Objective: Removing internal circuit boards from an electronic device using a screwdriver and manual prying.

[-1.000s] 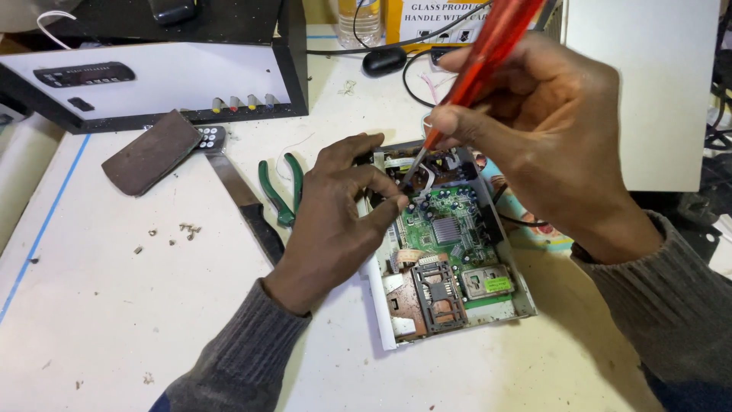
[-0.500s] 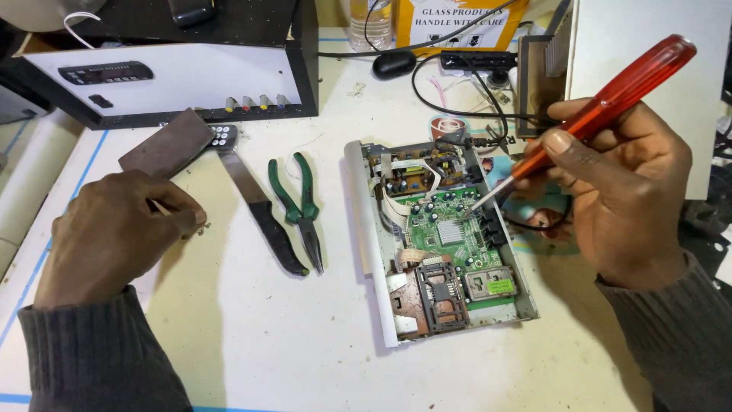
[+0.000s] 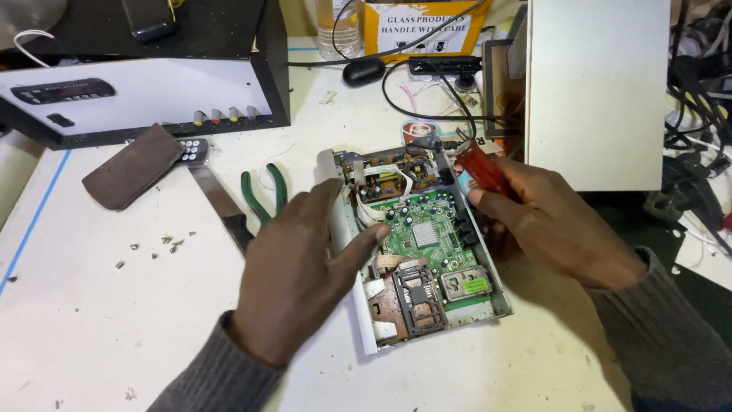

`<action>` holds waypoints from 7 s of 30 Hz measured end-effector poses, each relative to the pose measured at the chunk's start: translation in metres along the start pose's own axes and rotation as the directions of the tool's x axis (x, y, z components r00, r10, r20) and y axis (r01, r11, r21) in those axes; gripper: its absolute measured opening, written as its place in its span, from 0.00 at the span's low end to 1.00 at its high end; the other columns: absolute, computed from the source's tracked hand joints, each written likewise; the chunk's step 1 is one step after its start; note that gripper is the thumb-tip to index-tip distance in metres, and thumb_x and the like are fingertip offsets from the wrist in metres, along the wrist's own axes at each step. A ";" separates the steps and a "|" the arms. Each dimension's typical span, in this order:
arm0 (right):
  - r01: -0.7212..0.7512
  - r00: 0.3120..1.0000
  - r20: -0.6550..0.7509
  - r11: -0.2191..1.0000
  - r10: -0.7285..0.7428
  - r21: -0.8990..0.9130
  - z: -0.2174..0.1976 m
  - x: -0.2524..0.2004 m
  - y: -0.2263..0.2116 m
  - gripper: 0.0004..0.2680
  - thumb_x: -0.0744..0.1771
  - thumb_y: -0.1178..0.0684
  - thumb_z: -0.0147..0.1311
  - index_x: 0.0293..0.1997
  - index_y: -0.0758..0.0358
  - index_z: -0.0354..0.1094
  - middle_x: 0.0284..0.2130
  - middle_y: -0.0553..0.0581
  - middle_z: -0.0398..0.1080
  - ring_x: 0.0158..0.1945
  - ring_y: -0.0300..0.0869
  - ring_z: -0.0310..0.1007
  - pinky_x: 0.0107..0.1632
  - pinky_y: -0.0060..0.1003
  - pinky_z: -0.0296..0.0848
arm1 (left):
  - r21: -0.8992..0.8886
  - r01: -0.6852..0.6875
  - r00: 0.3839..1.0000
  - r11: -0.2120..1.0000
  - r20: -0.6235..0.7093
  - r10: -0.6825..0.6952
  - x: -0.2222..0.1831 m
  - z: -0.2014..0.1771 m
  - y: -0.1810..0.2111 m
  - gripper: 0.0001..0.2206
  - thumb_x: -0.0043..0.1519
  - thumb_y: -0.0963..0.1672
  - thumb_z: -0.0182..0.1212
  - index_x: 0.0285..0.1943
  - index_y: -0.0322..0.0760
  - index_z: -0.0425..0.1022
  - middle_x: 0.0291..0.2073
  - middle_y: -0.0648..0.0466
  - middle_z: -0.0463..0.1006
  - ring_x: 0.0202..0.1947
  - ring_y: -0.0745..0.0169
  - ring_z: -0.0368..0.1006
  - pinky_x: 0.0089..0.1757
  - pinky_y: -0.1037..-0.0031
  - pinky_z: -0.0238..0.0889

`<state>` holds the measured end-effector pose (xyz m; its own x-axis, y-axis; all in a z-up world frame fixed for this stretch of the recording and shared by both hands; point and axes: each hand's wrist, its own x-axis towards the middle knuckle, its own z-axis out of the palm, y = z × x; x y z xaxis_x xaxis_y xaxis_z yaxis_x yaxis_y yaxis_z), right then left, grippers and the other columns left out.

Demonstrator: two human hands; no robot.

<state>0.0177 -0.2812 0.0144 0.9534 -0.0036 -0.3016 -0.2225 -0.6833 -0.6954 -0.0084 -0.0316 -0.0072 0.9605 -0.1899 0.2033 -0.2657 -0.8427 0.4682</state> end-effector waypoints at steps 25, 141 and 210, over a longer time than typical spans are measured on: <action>0.413 0.792 -0.140 0.352 -0.595 0.840 -0.002 -0.021 0.005 0.08 0.70 0.53 0.45 0.35 0.67 0.63 0.48 0.80 0.75 0.51 0.66 0.82 0.54 0.59 0.86 | -0.789 0.351 0.918 0.505 0.183 -0.351 0.016 -0.013 -0.006 0.24 0.66 0.52 0.46 0.56 0.34 0.83 0.34 0.51 0.81 0.35 0.65 0.75 0.38 0.78 0.68; 0.647 0.762 -0.304 0.695 -0.572 0.312 0.003 0.000 0.056 0.06 0.62 0.62 0.59 0.40 0.70 0.75 0.38 0.57 0.68 0.26 0.36 0.67 0.20 0.24 0.72 | 0.101 -0.560 0.750 0.822 -0.360 0.555 0.011 0.029 -0.027 0.17 0.66 0.45 0.57 0.59 0.28 0.76 0.54 0.42 0.82 0.58 0.44 0.78 0.59 0.56 0.69; 0.362 0.898 -0.337 0.910 -0.282 0.204 -0.008 -0.016 0.045 0.08 0.68 0.55 0.57 0.46 0.68 0.78 0.15 0.57 0.64 0.19 0.37 0.58 0.25 0.32 0.64 | 0.062 -0.513 0.793 0.856 -0.347 0.500 0.009 0.041 -0.031 0.22 0.65 0.47 0.63 0.65 0.28 0.70 0.60 0.40 0.77 0.63 0.40 0.72 0.63 0.54 0.62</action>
<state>-0.0054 -0.3180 -0.0067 0.9879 -0.0563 0.1447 0.1012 -0.4736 -0.8749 0.0119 -0.0282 -0.0548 0.6005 -0.3973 0.6940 -0.7148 -0.6557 0.2432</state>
